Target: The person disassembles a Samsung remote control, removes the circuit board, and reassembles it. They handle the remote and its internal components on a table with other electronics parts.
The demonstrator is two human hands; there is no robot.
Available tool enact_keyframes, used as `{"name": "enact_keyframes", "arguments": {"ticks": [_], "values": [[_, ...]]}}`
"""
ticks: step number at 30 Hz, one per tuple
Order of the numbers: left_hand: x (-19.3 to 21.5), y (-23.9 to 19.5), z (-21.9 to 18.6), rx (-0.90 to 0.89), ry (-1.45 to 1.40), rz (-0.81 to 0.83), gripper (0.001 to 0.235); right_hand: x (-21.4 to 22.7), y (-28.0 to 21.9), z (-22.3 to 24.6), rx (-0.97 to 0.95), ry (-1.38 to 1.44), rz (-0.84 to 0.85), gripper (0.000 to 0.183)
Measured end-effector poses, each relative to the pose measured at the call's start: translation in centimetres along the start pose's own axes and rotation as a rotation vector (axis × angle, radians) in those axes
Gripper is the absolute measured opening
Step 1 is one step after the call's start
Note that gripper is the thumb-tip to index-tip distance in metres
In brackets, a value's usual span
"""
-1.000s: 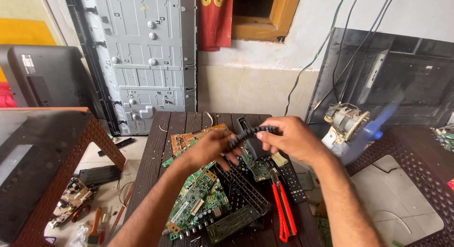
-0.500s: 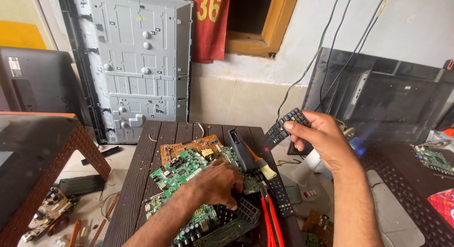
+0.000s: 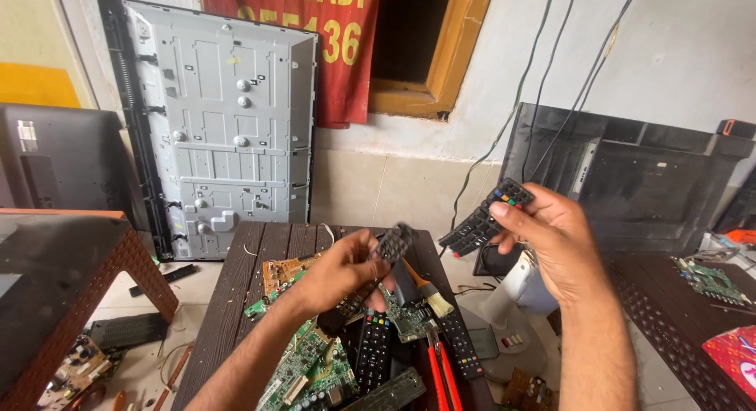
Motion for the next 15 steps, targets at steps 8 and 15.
{"name": "enact_keyframes", "arguments": {"ticks": [8, 15], "values": [[-1.7, -0.2, -1.1, -0.115, -0.477, 0.005, 0.07, -1.4, -0.9, 1.7, 0.043, 0.019, -0.023, 0.03], [-2.6, -0.1, -1.9, -0.199, -0.55, -0.012, 0.066, -3.3, -2.4, 3.5, 0.102, 0.035, 0.086, 0.02]]}}
Point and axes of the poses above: each hand's wrist, its own y-axis towards the middle knuckle, its own x-axis out of the back of the hand, z = x × y, the point moved 4 cm from there along y, towards the middle knuckle, and after that the axes turned 10 degrees about z, right-handed, at the moved point
